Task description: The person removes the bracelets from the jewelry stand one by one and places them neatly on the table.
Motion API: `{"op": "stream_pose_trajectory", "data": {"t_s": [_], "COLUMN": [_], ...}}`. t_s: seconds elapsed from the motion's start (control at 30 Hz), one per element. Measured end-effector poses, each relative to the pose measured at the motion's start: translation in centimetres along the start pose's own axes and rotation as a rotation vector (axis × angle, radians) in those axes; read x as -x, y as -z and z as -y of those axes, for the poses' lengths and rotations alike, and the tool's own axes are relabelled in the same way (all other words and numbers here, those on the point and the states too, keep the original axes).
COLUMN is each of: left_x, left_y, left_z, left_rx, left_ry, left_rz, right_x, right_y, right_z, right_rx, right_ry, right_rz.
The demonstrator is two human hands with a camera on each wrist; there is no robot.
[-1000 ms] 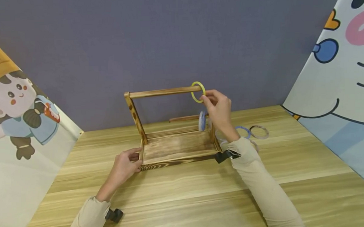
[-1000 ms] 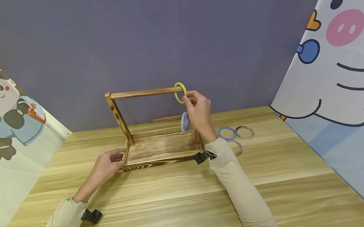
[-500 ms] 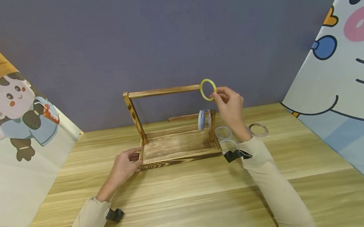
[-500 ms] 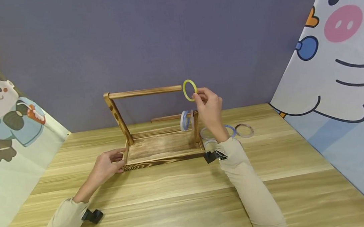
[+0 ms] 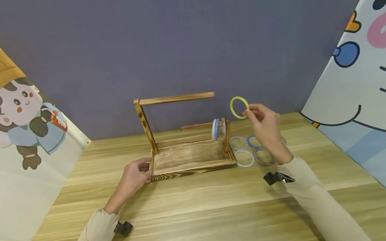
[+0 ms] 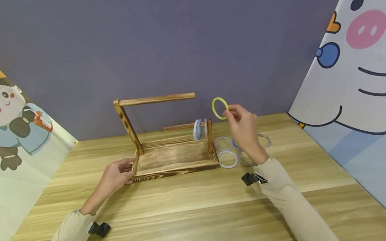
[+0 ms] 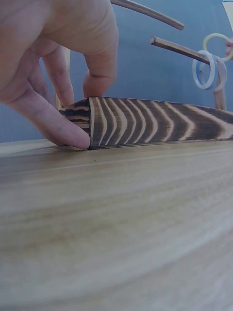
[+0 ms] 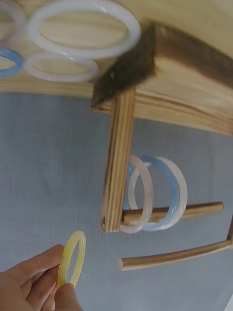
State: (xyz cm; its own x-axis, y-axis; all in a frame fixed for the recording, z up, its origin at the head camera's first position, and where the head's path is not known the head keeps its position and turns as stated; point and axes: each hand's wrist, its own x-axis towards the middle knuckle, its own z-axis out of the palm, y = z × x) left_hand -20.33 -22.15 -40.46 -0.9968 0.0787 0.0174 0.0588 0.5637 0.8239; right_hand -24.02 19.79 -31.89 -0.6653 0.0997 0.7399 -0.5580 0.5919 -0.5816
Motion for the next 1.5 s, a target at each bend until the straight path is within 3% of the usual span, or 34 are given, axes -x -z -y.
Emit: {"op": "stream_pose_trajectory", "data": {"t_s": [0.2,0.5,0.7,1.03,1.23,1.5], "left_x": [0.0,-0.1,0.0,0.1,0.0,-0.1], "left_y": [-0.1,-0.1,-0.1,0.1,0.0,-0.1], "left_z": [0.2,0.0,0.1,0.3,0.3,0.2], "left_rx": [-0.009,-0.012,-0.002,-0.009,0.008,0.025], "left_ry": [-0.006,-0.005,0.006,0.013,0.01,0.015], "left_rz": [-0.003,-0.003,-0.003,-0.013,-0.007,0.004], "right_x": [1.5,3.4,4.4,3.9,3.7,3.7], "right_y": [1.4,4.4,6.5,9.2,11.1,12.4], "right_z": [-0.8,-1.8,-3.1,-6.1,-8.3,-10.1], "right_rx": [0.035,0.033,0.092,0.147,0.215,0.283], "right_ry": [0.019,-0.07,-0.089,-0.15,-0.193,-0.367], "right_rz": [0.035,0.107,0.153,0.221,0.334,0.536]}}
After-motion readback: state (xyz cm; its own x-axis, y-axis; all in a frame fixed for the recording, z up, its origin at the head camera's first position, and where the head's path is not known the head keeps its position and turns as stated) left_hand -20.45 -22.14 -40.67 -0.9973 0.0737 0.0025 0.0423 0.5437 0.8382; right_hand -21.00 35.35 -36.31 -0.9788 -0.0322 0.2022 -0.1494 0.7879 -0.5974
